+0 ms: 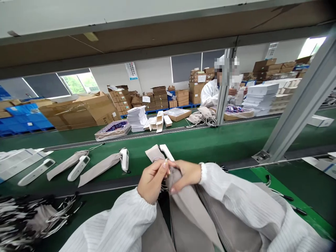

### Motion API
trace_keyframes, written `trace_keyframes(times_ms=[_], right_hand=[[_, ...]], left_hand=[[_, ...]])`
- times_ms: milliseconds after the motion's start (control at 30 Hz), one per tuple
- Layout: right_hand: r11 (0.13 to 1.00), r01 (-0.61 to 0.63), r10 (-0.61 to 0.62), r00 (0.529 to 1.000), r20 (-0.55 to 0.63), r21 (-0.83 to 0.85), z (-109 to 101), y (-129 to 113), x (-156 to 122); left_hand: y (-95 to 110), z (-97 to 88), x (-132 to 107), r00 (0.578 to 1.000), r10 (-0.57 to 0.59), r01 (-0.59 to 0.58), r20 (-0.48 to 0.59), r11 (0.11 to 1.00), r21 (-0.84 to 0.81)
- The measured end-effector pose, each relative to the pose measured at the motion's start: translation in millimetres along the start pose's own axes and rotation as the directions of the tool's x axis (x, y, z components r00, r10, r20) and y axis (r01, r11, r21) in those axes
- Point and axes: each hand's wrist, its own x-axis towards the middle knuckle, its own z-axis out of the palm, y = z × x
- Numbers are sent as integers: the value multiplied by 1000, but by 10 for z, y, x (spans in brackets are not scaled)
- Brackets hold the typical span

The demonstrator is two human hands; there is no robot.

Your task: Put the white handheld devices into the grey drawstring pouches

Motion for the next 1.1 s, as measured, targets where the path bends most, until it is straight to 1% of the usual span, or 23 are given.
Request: trace_keyframes(times_ms=[33, 67, 100, 133, 167, 200, 233, 300, 333, 367, 400, 433, 467, 533, 600, 667, 700, 800, 833, 867, 900, 1000, 1100], right_hand=[[1000, -15, 12, 991, -134, -23, -68, 0, -8], [997, -54, 35, 949, -315, -54, -185, 6, -33], [991, -106, 48, 854, -517, -84, -337, 18, -72], [969, -206, 42, 681, -731, -137, -506, 32, -122], [938, -304, 22, 536, -844, -169, -673, 48, -178], [888, -417, -6, 407, -913, -192, -823, 67, -235], [810, -548, -42, 302, -952, -209, -945, 90, -290], [666, -716, -68, 221, -973, -210, -1092, 156, -374], [587, -782, -71, 207, -976, -209, -1122, 200, -395], [519, -828, -62, 214, -975, -215, -1131, 253, -401], [424, -875, -57, 230, -972, -232, -1123, 313, -392], [323, -910, -47, 260, -965, -261, -1106, 377, -369], [237, -924, -24, 303, -953, -300, -1081, 443, -338], [145, -909, 51, 400, -915, -390, -1018, 566, -259], [117, -886, 113, 460, -880, -448, -943, 654, -170], [124, -858, 136, 511, -848, -498, -863, 693, -67], [139, -834, 142, 550, -823, -534, -822, 698, -6], [247, -723, 187, 688, -701, -645, -705, 724, 211], [290, -695, 209, 717, -665, -658, -674, 753, 286], [330, -681, 231, 730, -643, -654, -651, 792, 354], [366, -679, 249, 730, -636, -636, -638, 840, 409], [467, -699, 266, 695, -668, -541, -658, 959, 471], [589, -683, 236, 656, -717, -431, -741, 885, 391]], left_hand=[[-45, 12, -6, 999, 41, -44, 28, 993, 110], [-91, 25, -18, 996, 64, -78, 67, 971, 227], [-141, 40, -34, 991, 63, -101, 120, 933, 344], [-198, 57, -51, 983, 35, -116, 180, 880, 460], [-261, 76, -67, 969, -23, -126, 245, 808, 576], [-329, 97, -81, 947, -97, -144, 306, 724, 675], [-397, 120, -94, 919, -171, -168, 354, 645, 746], [-509, 164, -114, 870, -273, -211, 410, 546, 811], [-544, 186, -125, 861, -293, -218, 416, 527, 821], [-561, 207, -138, 863, -293, -217, 413, 522, 825], [-561, 229, -155, 873, -282, -210, 398, 519, 829], [-546, 252, -175, 884, -275, -201, 379, 508, 838], [-519, 274, -195, 893, -270, -190, 359, 496, 847], [-450, 308, -227, 909, -267, -163, 319, 477, 864], [-393, 316, -236, 920, -266, -139, 289, 467, 873], [-368, 287, -218, 922, -267, -131, 282, 469, 873], [-369, 262, -202, 918, -270, -136, 292, 477, 868], [-423, 169, -147, 889, -277, -180, 364, 520, 835], [-451, 142, -129, 876, -275, -201, 396, 539, 818], [-477, 119, -112, 863, -269, -222, 428, 558, 800], [-502, 99, -98, 850, -264, -240, 456, 576, 781], [-546, 61, -78, 828, -272, -244, 491, 614, 751], [-557, 35, -78, 828, -330, -174, 454, 618, 766]])
